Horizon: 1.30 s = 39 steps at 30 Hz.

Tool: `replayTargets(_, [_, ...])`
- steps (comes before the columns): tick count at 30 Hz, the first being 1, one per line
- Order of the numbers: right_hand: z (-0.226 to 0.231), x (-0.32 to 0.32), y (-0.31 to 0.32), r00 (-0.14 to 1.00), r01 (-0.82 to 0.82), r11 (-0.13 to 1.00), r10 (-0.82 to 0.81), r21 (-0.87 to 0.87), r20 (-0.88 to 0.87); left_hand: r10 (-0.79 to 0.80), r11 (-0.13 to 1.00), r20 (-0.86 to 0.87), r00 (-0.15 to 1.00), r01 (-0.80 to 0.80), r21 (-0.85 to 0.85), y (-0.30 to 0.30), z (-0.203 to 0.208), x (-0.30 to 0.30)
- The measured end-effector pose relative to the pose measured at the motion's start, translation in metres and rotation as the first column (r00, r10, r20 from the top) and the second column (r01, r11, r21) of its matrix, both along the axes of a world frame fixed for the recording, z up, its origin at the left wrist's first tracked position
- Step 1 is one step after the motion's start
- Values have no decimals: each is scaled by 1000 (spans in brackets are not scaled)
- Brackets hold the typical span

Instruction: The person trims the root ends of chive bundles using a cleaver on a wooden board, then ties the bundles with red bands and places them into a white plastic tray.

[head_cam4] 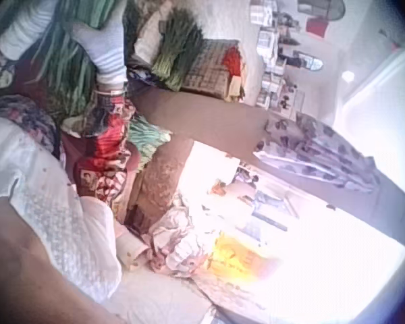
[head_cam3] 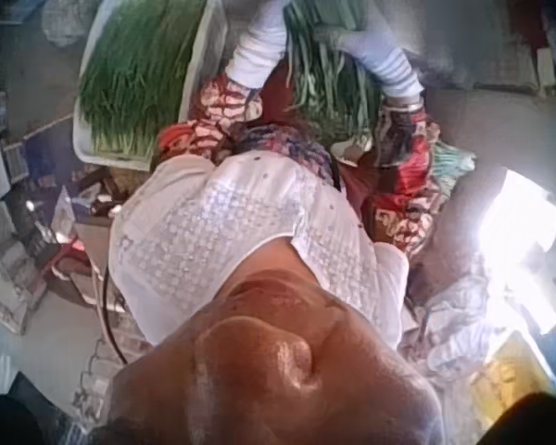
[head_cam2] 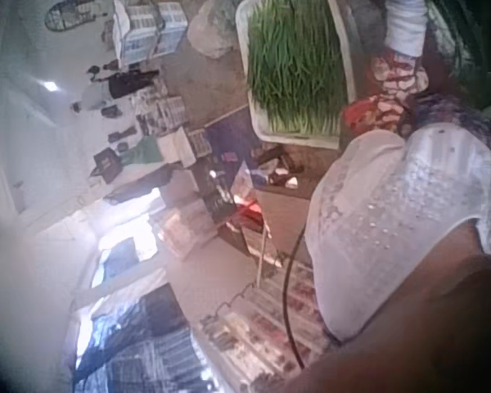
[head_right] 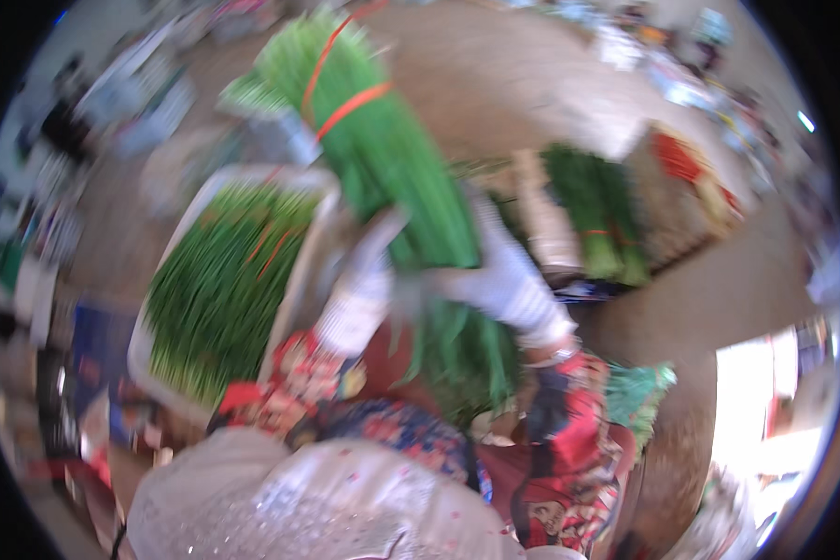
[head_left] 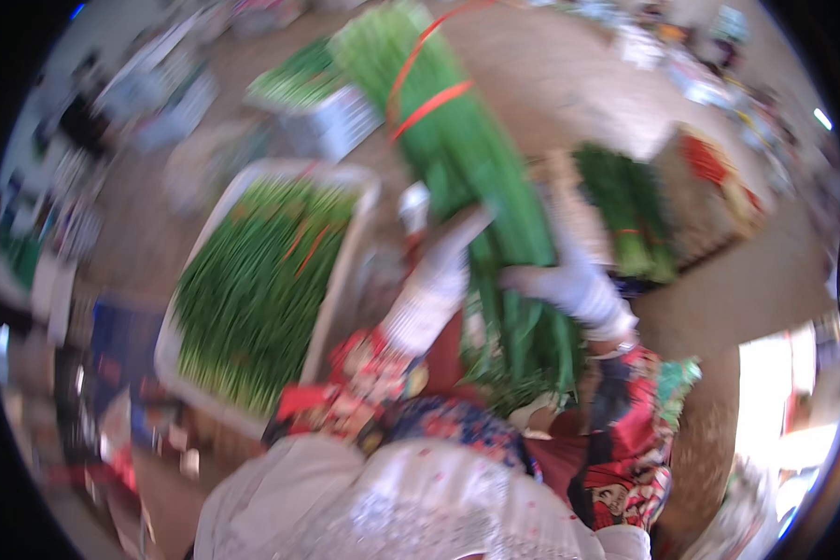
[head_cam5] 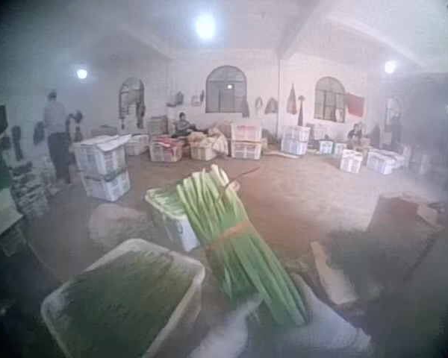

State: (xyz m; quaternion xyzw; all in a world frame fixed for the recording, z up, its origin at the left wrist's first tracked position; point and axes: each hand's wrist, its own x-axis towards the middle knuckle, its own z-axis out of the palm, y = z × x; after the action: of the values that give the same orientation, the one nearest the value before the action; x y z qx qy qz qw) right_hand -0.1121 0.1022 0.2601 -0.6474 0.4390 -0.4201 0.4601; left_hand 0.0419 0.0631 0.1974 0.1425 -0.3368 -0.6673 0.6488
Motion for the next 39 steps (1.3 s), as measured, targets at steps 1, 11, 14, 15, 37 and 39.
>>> replayTargets(1, [-12,9,4,998,14,998,-18,57,66,62,998,14,998,-62,-33,-12,-5,10])
replayTargets(11, [-157,25,-14,943,-228,972,235,59,-234,446,895,90,890,-443,-58,-20,-4,198])
replayTargets(14, [-152,7,-22,969,-35,883,145,468,-202,556,825,203,806,-565,-15,-7,-8,281])
replayTargets(15, [-157,3,-27,968,-13,886,128,464,-215,643,757,268,717,-649,-78,4,-5,301])
replayTargets(37, [-41,144,-92,619,-671,663,255,332,743,942,268,320,103,345,-900,-59,4,278])
replayTargets(39, [-48,156,-85,753,-371,881,100,294,650,966,136,250,69,685,-716,-70,14,264])
